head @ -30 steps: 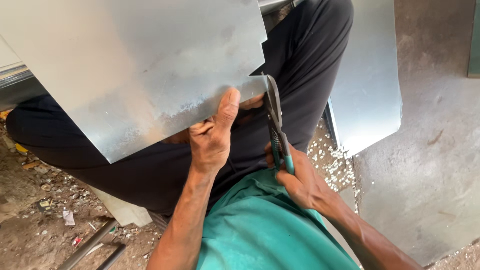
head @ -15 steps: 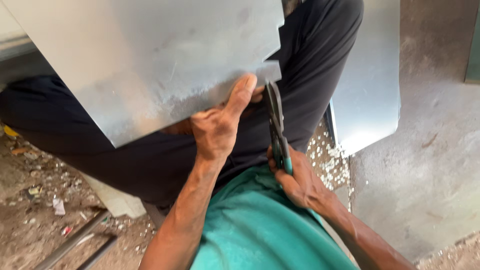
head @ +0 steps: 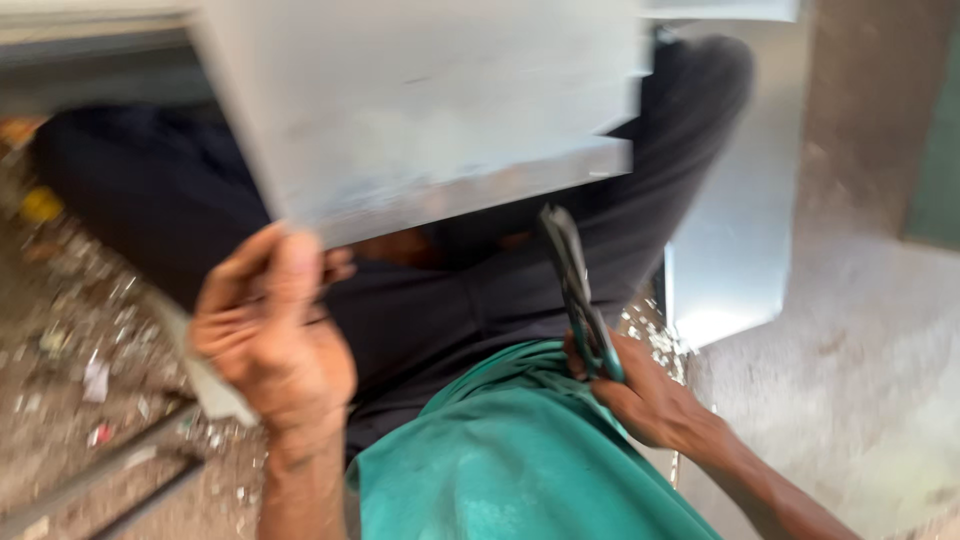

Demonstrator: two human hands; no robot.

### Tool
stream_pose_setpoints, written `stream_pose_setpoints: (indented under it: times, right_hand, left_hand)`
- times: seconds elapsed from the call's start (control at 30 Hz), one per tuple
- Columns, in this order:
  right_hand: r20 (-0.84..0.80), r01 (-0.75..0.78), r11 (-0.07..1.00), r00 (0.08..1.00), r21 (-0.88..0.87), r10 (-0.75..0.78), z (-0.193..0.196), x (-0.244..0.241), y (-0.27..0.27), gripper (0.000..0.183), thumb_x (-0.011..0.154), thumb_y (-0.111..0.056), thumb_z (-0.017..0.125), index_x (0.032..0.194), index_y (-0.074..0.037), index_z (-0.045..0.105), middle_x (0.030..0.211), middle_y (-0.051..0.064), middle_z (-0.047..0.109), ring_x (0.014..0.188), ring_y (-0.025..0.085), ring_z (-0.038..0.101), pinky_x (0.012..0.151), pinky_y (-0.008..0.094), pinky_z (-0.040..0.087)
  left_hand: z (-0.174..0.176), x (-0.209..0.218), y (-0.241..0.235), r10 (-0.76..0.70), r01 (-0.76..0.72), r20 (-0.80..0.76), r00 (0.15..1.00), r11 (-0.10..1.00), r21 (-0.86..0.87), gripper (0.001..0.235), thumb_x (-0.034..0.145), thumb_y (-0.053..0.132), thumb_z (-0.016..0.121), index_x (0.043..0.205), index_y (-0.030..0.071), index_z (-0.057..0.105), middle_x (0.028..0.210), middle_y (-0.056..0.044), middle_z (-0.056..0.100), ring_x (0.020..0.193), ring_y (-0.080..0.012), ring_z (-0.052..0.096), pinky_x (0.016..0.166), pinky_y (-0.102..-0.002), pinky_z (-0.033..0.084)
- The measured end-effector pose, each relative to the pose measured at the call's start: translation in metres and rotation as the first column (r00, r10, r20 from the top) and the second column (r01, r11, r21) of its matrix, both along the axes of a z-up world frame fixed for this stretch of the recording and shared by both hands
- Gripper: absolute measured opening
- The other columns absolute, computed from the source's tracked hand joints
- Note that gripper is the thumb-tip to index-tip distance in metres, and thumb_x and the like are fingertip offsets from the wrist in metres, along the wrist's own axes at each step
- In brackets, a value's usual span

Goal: The person sits cross-legged on the ground and uses tin snips to cut rectangular pieces from translucent plastic sheets. They hold the sheet on their lap, make cuts along the edges, and place the cut pieces onto a stack on the floor.

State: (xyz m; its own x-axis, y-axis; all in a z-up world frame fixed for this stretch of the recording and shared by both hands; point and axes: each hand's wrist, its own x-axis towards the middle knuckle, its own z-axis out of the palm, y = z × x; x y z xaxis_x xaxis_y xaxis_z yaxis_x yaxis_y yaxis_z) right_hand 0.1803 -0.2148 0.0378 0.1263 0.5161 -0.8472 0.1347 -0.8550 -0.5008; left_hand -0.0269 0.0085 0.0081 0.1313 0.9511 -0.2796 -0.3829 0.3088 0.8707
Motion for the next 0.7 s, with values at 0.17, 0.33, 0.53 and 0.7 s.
stream_pose_setpoints:
  times: [0.17, 0.33, 0.53, 0.7]
  right_hand:
    - [-0.135, -0.226, 0.974, 0.964, 0.025, 0.227, 0.023, -0.021, 0.059, 0.062, 0.054, -0.008, 0.053, 0.116, -0.008, 0.054, 0.091, 0.012, 0.059, 0.089, 0.024, 0.056, 0.084, 0.043, 0.046]
    - [-0.119, -0.31, 0.95, 0.945, -0.027, 0.304, 0.031, -0.043, 0.101, 0.055, 0.058, -0.007, 0.051, 0.113, -0.006, 0.054, 0.088, 0.012, 0.057, 0.085, 0.027, 0.053, 0.08, 0.044, 0.045]
    - [-0.009, -0.3, 0.954, 0.954, 0.003, 0.3, 0.029, -0.053, 0.111, 0.036, 0.06, -0.006, 0.051, 0.095, -0.004, 0.054, 0.074, 0.01, 0.055, 0.071, 0.024, 0.051, 0.067, 0.042, 0.043]
    - [0.168, -0.322, 0.946, 0.935, 0.039, 0.312, 0.007, -0.044, 0.089, 0.011, 0.079, -0.012, 0.054, 0.074, -0.003, 0.055, 0.055, 0.007, 0.051, 0.053, 0.024, 0.047, 0.055, 0.042, 0.04]
  left_hand:
    - [0.003, -0.006, -0.012, -0.081, 0.08, -0.014, 0.997, 0.994, -0.077, 0.02, 0.096, -0.004, 0.074, 0.116, -0.003, 0.074, 0.101, -0.012, 0.077, 0.087, -0.0139, 0.074, 0.086, -0.024, 0.062]
    - [-0.004, -0.01, -0.005, -0.075, 0.082, 0.085, 0.994, 0.993, -0.081, 0.023, 0.092, -0.006, 0.076, 0.113, -0.005, 0.068, 0.095, -0.009, 0.075, 0.084, -0.0117, 0.072, 0.082, -0.023, 0.06]
    - [-0.008, -0.015, 0.003, -0.099, 0.104, 0.119, 0.988, 0.994, -0.034, 0.035, 0.094, -0.004, 0.079, 0.113, 0.002, 0.05, 0.082, -0.006, 0.071, 0.072, -0.006, 0.062, 0.071, -0.019, 0.053]
    - [0.002, -0.018, 0.014, -0.234, 0.234, -0.004, 0.972, 0.972, -0.003, 0.024, 0.091, 0.009, 0.075, 0.106, 0.003, 0.057, 0.084, 0.004, 0.06, 0.074, -0.0031, 0.053, 0.069, -0.018, 0.048]
